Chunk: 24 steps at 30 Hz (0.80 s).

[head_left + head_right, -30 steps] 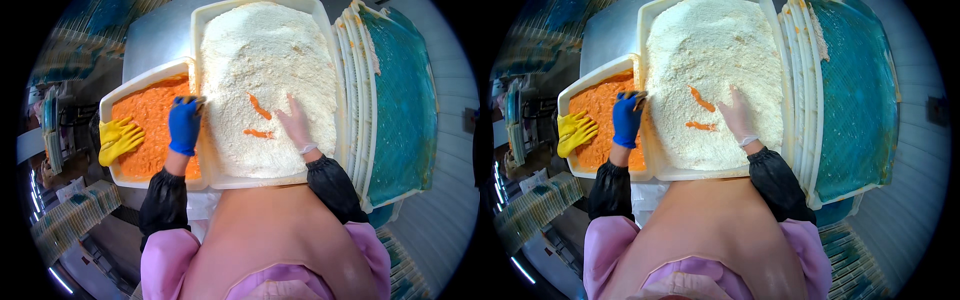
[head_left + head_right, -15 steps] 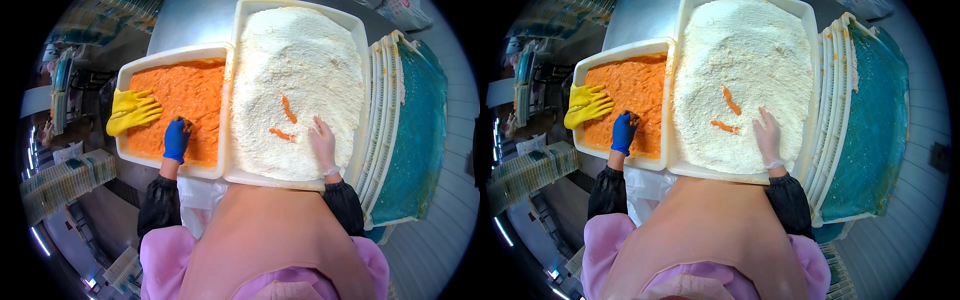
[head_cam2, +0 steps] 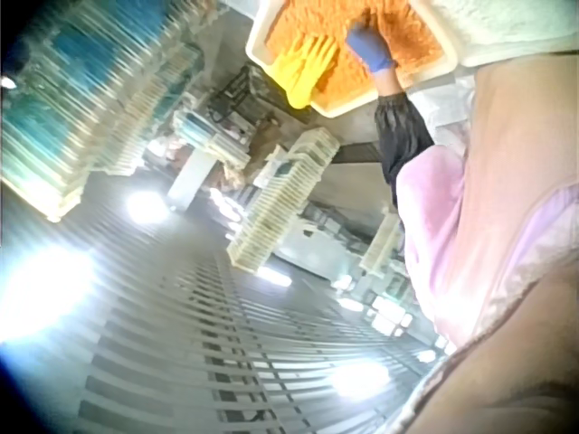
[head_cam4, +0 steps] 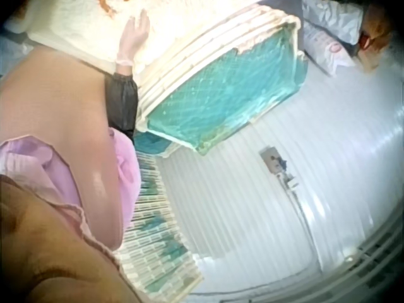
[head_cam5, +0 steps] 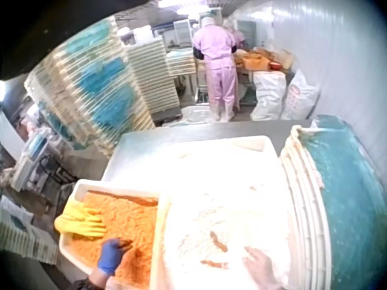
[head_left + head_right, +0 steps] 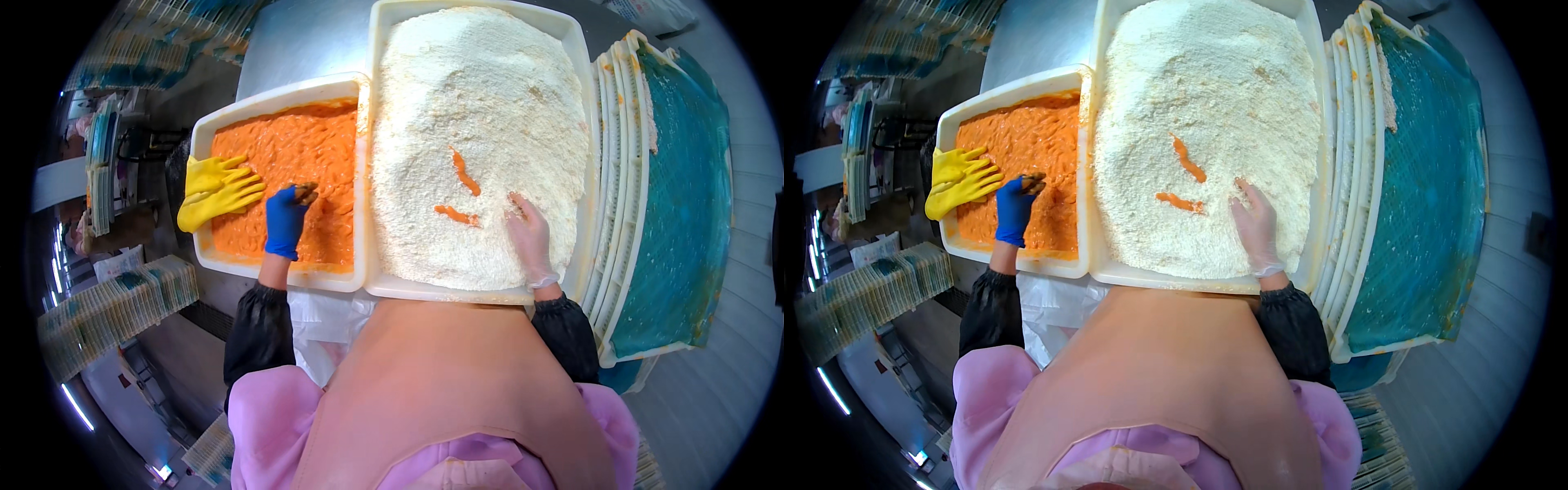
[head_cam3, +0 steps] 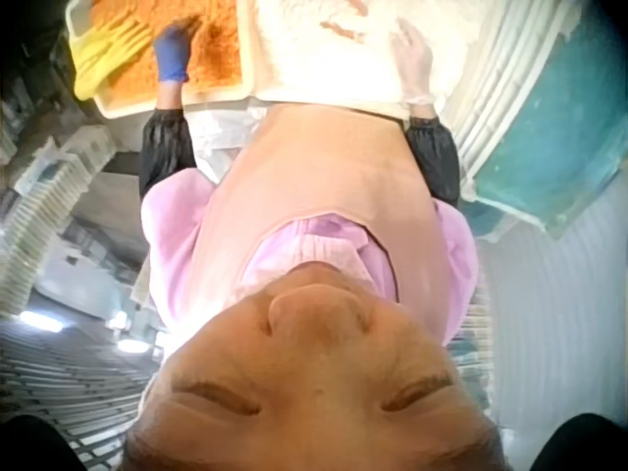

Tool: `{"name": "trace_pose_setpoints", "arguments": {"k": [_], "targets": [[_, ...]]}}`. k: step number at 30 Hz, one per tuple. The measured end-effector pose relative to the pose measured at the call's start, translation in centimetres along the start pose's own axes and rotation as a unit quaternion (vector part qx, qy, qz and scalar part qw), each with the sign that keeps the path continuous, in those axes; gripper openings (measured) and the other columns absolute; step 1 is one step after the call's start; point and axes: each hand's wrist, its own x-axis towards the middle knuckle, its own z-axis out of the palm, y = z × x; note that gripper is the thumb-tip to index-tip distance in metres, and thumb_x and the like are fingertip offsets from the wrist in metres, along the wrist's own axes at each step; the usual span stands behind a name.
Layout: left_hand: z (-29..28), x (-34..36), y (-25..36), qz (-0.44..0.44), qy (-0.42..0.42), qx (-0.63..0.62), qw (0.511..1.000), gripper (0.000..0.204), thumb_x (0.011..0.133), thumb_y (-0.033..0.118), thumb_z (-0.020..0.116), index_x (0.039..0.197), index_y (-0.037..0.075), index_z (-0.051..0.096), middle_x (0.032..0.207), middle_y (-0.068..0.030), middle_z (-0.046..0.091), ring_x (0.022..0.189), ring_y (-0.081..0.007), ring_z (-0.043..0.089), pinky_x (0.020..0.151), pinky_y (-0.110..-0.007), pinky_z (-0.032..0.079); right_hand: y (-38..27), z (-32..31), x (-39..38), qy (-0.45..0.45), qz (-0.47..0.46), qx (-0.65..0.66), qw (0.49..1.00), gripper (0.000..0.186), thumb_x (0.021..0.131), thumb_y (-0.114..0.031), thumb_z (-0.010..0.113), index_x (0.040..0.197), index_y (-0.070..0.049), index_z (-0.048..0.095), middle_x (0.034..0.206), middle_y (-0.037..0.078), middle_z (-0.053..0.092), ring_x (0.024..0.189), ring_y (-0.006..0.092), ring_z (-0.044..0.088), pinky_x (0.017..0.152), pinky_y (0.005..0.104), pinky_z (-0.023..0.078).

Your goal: The person repeatedly picks up orange fish fillets, coats them in white flour, and places them into a green tray. The process is repeated for multiple fillets in a continuous sequence.

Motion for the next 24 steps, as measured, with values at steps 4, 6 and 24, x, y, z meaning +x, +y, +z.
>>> {"name": "trace_pose_setpoints", "arguments": {"k": [4,6,24], "targets": [[0.5,0.6,9.3,0.104,-0.090,-0.160,0.978,0.019,0.077,-0.009,0.059,0.093,-0.002,0.066,0.101,-0.0123,0.065,0.091,-0.0216,0.062,0.078,-0.029,0.049,0.7,-0.4,-0.8,0.003,-0.013,0.007,1.000,0.033,0.081,-0.010,0.059,0.112,0.002,0.059,0.112,0.017,0.060,0.107,0.0255,0.056,0.093,0.0306,0.040],[2.7,0.3,12.8,0.191,-0.156,-0.172,0.954,0.019,0.077,-0.008,0.058,0.092,0.001,0.065,0.103,-0.0131,0.065,0.092,-0.0250,0.062,0.079,-0.030,0.048,-0.2,-0.6,-1.2,-0.007,0.003,0.015,1.000,0.033,0.081,-0.011,0.059,0.112,0.001,0.059,0.112,0.018,0.060,0.107,0.0263,0.056,0.093,0.0309,0.040],[6.0,0.8,13.5,0.279,-0.065,0.022,0.958,0.030,0.067,-0.002,0.066,0.093,0.013,0.070,0.082,-0.0060,0.063,0.080,-0.0272,0.053,0.073,-0.033,0.043,-4.1,6.0,-0.2,-0.074,-0.184,-0.108,0.974,0.050,0.072,-0.021,0.071,0.117,-0.004,0.055,0.111,0.015,0.059,0.100,0.0278,0.057,0.086,0.0366,0.046]]}}
